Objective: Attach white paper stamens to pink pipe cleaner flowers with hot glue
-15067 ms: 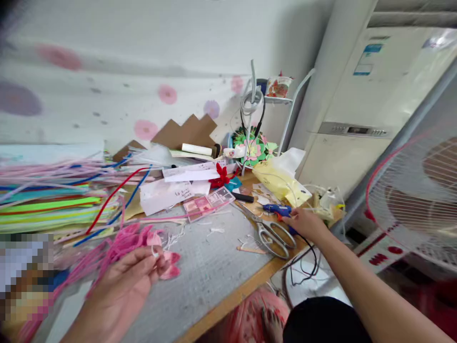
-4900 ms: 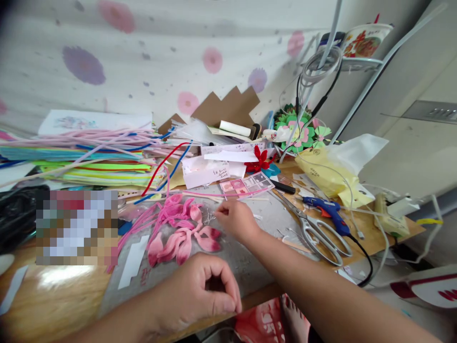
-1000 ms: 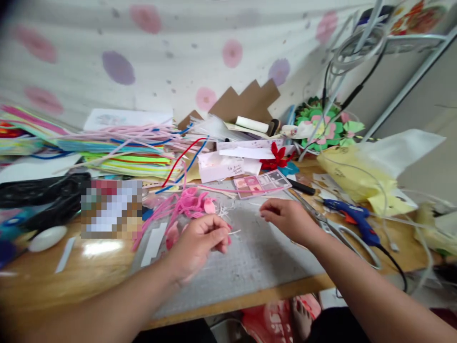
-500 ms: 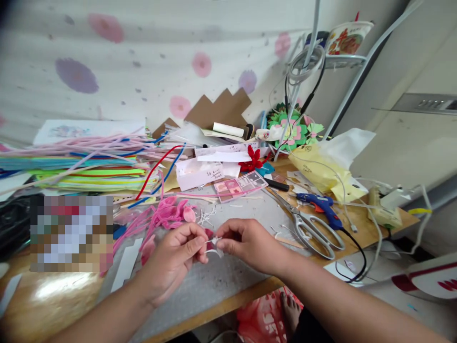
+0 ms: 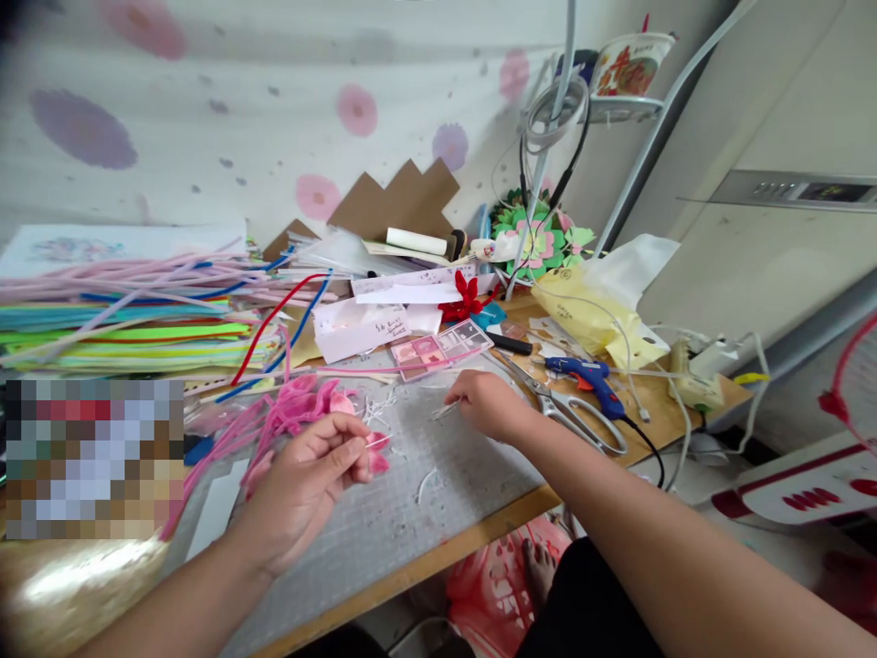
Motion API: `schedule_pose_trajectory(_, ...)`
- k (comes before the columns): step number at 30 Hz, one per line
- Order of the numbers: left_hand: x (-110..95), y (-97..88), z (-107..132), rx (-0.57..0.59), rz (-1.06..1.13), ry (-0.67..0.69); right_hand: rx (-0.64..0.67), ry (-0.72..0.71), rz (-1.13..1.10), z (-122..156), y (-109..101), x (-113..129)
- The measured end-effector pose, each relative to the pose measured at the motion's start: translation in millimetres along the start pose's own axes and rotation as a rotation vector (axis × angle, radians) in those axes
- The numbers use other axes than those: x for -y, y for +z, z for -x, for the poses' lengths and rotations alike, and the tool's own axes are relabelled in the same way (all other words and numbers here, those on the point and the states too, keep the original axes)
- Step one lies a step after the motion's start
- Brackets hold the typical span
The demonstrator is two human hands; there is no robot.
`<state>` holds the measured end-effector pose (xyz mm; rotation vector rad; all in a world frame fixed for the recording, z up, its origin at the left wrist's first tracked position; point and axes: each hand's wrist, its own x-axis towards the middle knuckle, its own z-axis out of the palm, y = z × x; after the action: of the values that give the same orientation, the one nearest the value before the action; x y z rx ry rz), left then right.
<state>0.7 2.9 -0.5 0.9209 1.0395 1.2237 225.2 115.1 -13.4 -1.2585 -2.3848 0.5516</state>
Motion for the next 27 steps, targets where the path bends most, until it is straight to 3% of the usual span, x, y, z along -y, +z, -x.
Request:
schedule_pose_trajectory(5,-1,0.4,0,-0.01,0.009,0.002,0.005,-0.043,0.081,6,-9,5)
schedule_pose_trajectory(10,0,0.8,1,-0.008,0.02,0.023,0.312,-0.308,0.01,24,-5,27)
schedule_pose_trajectory(13,1,-0.1,1,0.006,0.017,0.027,0.366,-0.394,0.058,33,7,39)
schedule_pose_trajectory(18,0,-0.3,2,0.009,0.009,0.034,0.219,-0.282,0.111,29,15,31)
schedule_pose_trajectory(21,-2,0.5,3,0.016,0.004,0.028,0.064,-0.153,0.117,16,7,12)
schedule_pose_trajectory(27,1,-1.5,2,0.024,-0.019,0.047,-0.099,-0.042,-0.044,4,-9,-10)
